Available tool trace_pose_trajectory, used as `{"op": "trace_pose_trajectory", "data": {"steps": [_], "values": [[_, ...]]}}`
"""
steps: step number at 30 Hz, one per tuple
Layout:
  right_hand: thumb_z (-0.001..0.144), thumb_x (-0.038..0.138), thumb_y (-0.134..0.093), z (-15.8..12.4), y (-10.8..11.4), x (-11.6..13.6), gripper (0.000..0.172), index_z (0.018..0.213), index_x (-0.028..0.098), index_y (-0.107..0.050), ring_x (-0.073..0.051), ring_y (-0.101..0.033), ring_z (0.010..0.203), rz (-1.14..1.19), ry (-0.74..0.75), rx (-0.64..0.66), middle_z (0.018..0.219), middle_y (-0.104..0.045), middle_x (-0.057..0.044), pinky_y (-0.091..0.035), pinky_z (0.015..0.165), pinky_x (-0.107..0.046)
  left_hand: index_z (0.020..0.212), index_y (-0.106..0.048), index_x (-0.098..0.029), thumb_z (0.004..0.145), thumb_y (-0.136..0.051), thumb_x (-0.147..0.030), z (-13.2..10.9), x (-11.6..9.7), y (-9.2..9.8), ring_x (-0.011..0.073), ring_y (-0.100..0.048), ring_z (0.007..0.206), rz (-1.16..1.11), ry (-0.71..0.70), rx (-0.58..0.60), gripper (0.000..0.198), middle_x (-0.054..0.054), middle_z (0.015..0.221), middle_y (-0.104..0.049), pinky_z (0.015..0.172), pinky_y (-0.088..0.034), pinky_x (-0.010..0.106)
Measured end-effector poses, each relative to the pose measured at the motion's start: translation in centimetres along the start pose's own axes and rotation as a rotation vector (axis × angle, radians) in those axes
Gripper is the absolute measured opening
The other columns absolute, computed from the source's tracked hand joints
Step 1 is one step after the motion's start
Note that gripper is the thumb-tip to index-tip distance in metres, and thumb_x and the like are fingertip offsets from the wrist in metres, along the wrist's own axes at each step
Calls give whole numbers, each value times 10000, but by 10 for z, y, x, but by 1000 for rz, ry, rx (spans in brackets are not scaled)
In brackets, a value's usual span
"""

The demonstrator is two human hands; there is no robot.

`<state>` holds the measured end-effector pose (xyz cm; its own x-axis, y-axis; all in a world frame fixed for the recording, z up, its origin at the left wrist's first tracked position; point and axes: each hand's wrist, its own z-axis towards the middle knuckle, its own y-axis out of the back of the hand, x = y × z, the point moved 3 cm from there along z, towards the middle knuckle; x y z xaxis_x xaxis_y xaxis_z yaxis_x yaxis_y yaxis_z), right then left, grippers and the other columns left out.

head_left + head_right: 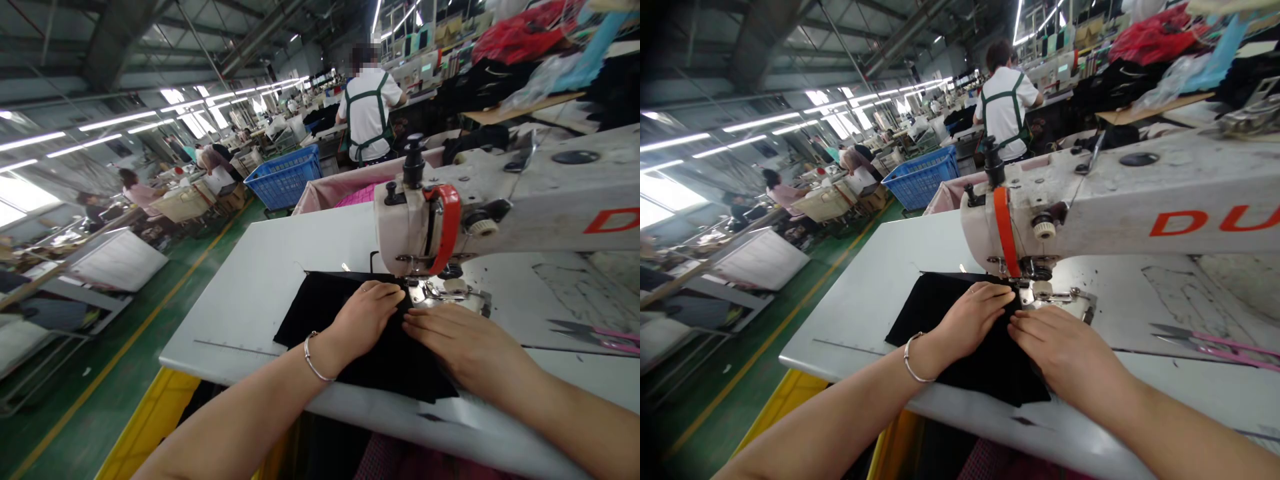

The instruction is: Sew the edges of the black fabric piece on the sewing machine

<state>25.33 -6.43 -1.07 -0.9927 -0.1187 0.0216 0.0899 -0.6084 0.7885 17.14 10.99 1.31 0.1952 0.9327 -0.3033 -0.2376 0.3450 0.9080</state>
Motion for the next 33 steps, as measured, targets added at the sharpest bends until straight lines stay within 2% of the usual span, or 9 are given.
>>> {"op": "trace_pose_trajectory", "data": {"steps": [6,11,19,30,33], "values": [[948,69,-461,5,4,3,341,1156,143,-721,-231,-717,1063,16,-35,32,1177,-758,-93,-586,924,-427,1312,-630,-132,1039,-509,-190,4,8,-2,180,-603,1291,-37,-33,22,304,85,1362,-675,1186,-467,359],[937,76,-489,6,5,3,347,1172,180,-723,-232,-716,1064,69,-105,15,1181,-757,-81,-569,960,-442,1301,-636,-160,1048,-484,-191,6,8,-1,184,-606,1299,-33,-29,41,297,72,1372,-672,1191,-465,377],[936,82,-504,8,12,-1,321,1137,184,-733,-217,-722,1044,99,-75,-6,1123,-772,-76,-582,928,-408,1292,-622,-138,1006,-504,-108,6,-3,-6,202,-610,1279,13,16,54,310,77,1342,-675,1177,-476,367],[931,68,-509,4,8,-1,343,1172,180,-725,-233,-716,1081,104,-102,37,1180,-760,-80,-560,1002,-452,1263,-637,-149,1026,-461,-140,8,2,-4,205,-604,1300,-1,-16,59,295,93,1374,-662,1176,-478,411],[921,57,-501,5,7,-3,351,1153,181,-733,-229,-716,1079,96,-116,25,1169,-763,-82,-569,975,-430,1260,-640,-134,1018,-470,-134,10,0,-6,213,-605,1294,7,-19,57,296,108,1366,-661,1174,-479,403]]}}
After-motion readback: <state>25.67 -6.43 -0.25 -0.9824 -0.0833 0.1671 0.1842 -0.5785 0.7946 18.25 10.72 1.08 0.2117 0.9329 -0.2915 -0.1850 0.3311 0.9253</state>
